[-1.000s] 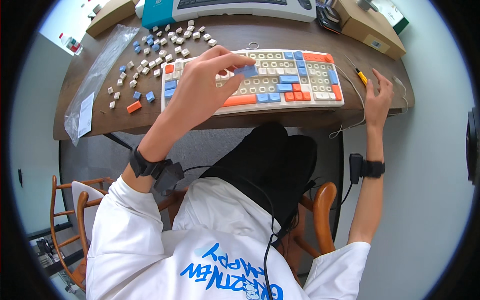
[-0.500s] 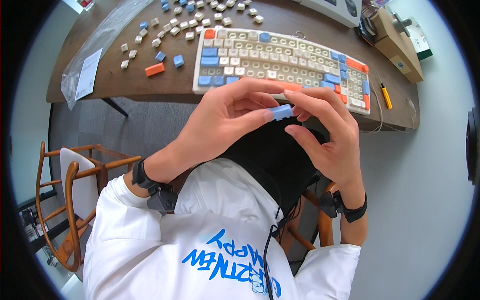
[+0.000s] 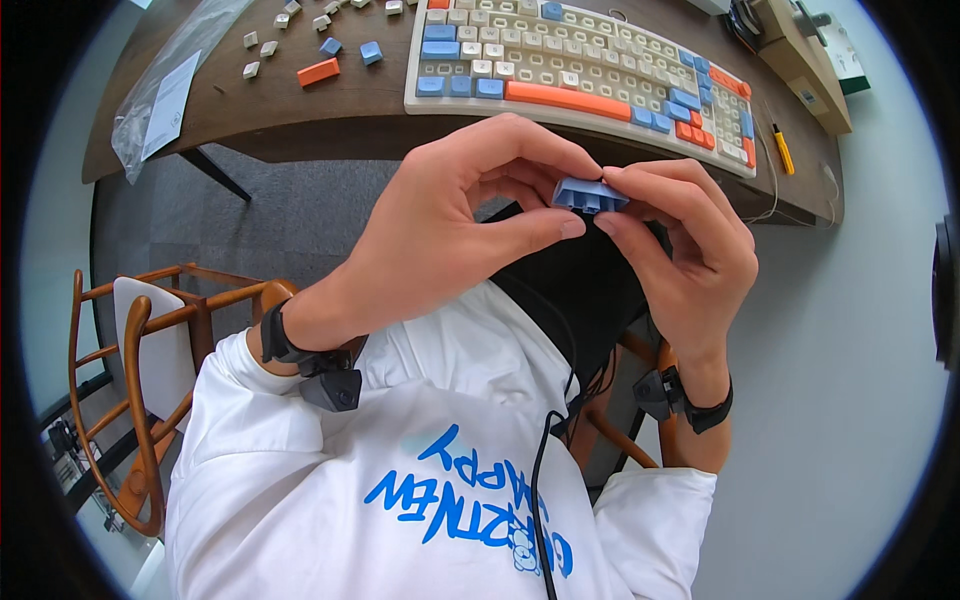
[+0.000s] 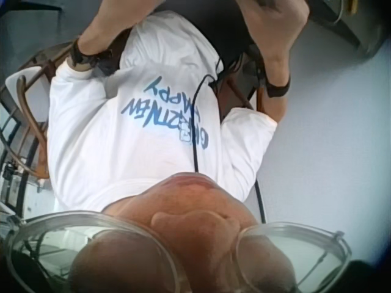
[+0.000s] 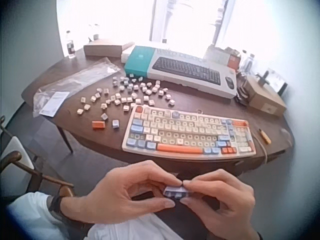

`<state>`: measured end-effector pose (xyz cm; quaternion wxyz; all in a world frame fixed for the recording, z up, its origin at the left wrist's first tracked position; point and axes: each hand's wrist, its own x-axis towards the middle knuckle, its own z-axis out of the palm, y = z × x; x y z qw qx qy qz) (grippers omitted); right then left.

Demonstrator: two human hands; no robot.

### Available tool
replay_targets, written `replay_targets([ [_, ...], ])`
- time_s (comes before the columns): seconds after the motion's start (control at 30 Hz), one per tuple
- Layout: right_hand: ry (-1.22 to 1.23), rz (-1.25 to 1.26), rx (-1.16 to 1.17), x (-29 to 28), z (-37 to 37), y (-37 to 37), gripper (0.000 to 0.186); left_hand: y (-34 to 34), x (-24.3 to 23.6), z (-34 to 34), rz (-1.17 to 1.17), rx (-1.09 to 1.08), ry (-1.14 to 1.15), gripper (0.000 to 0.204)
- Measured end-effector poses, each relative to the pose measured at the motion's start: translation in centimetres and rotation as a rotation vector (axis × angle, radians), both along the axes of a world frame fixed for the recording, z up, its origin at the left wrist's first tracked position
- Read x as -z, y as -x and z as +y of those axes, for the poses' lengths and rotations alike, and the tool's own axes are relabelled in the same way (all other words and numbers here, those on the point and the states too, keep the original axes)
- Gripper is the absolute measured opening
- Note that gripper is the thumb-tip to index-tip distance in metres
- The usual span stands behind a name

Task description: The person attaches various keycaps to a keyboard frame by pressing them into place one at a time, occasionally using a small yellow tool to assist in positioning or securing the keys.

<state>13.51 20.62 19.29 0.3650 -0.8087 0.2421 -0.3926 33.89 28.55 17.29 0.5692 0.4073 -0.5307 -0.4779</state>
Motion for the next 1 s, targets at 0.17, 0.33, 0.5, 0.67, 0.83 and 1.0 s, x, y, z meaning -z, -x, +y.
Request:
replay_targets([
  [0.17, -0.033, -0.037, 0.010, -0.1, 1.5, 0.6, 0.031, 0.4, -0.2, 0.8, -0.112, -0.009, 0.065, 0.034],
  [0.33, -0.097, -0.098, 0.002, 0.0, 2.3, 0.9, 0.031, 0.7, -0.7, 1.3, -0.167, -0.019, 0.107, 0.033],
  [0.5, -0.114, -0.119, -0.019, -0.3, 2.7, 1.1, 0.031, 0.9, -0.7, 1.3, -0.189, -0.027, 0.161, 0.031],
  [0.67, -0.220, -0.108, -0.037, -0.6, 3.0, 1.2, 0.029, 0.5, -1.0, 1.5, -0.303, -0.039, 0.219, 0.036],
  [0.83, -0.124, -0.064, -0.069, 0.2, 2.5, 1.0, 0.032, 0.0, -0.5, 1.0, -0.564, -0.100, 0.411, 0.044],
  [1.0, -0.112, -0.052, -0.058, 0.2, 2.2, 0.1, 0.035, -0.3, 0.1, 0.7, -0.533, -0.181, 0.485, 0.056],
])
